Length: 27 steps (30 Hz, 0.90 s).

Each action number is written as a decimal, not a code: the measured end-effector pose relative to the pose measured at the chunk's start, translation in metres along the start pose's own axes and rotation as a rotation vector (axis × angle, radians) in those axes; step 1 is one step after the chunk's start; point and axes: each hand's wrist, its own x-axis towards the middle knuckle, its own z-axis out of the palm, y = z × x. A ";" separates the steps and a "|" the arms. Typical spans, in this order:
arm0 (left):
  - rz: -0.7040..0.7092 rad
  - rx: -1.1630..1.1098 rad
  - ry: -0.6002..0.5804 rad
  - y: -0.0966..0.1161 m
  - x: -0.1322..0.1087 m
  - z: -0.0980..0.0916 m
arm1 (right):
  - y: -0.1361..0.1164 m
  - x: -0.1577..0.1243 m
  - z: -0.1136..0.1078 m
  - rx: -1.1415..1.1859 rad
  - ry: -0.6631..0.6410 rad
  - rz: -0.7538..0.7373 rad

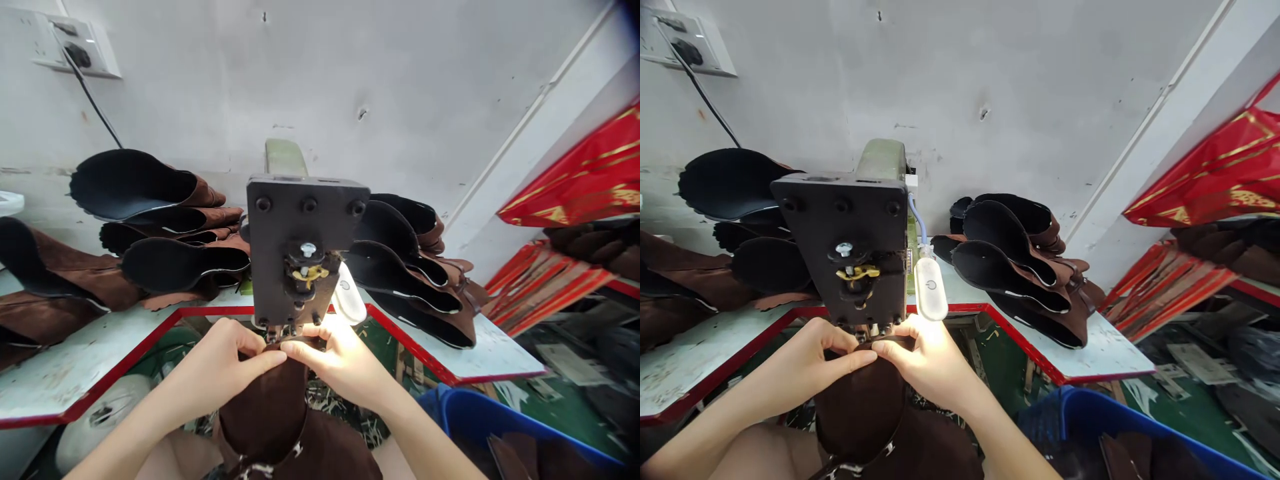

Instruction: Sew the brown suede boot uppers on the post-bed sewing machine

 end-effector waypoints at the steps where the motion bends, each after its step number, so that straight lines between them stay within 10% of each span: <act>1: -0.027 0.010 -0.015 0.002 0.001 0.003 | 0.000 0.001 -0.005 -0.049 -0.008 -0.003; 9: -0.099 -0.130 0.072 -0.022 -0.012 0.003 | 0.026 -0.001 -0.062 -0.029 -0.188 0.101; 27: -0.205 -0.505 0.228 -0.084 -0.063 0.000 | 0.008 -0.009 0.013 0.140 0.010 0.027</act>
